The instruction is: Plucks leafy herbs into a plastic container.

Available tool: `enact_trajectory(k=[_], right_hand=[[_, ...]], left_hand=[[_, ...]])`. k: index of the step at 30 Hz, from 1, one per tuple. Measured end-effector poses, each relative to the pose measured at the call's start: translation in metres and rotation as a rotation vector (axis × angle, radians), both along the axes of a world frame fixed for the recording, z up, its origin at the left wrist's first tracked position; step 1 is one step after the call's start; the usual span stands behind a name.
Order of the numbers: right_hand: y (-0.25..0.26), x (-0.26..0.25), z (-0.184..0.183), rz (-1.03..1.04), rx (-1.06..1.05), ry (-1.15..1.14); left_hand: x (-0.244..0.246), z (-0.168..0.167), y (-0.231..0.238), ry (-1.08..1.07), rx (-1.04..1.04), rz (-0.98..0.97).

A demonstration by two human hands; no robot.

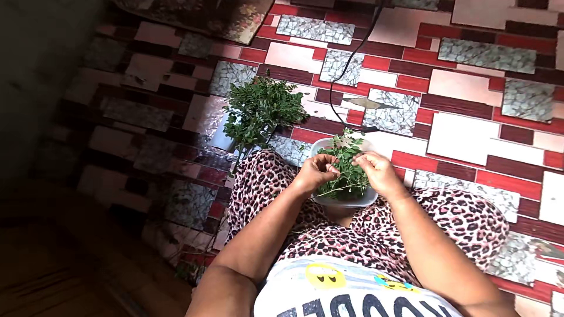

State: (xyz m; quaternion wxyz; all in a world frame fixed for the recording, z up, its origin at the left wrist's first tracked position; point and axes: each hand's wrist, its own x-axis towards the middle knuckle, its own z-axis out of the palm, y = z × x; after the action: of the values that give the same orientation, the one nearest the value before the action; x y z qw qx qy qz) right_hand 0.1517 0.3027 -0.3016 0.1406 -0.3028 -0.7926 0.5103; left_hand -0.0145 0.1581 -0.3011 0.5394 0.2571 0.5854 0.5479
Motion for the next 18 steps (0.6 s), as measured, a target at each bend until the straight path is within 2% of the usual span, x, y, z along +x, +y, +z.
enact_trajectory(k=[4, 6, 10, 12, 15, 18], right_hand=[[-0.009, -0.004, -0.005, -0.023, -0.172, 0.094], [-0.013, -0.006, -0.007, -0.045, -0.158, 0.144], [-0.011, -0.006, -0.005, -0.151, -0.100, 0.104], [-0.007, -0.003, -0.003, -0.099, -0.108, 0.071], [-0.009, -0.005, -0.002, -0.039, -0.228, 0.000], [-0.014, -0.008, -0.003, -0.033, -0.347, 0.062]], left_hand=[[0.002, 0.000, 0.000, 0.003, 0.004, -0.015], [0.002, 0.000, 0.000, 0.003, 0.008, -0.015], [0.002, -0.001, 0.001, 0.008, 0.007, -0.010], [0.003, -0.001, 0.001, 0.015, 0.006, -0.012], [0.003, 0.000, 0.001, 0.015, 0.007, -0.034], [0.004, 0.001, 0.002, 0.026, 0.012, -0.045]])
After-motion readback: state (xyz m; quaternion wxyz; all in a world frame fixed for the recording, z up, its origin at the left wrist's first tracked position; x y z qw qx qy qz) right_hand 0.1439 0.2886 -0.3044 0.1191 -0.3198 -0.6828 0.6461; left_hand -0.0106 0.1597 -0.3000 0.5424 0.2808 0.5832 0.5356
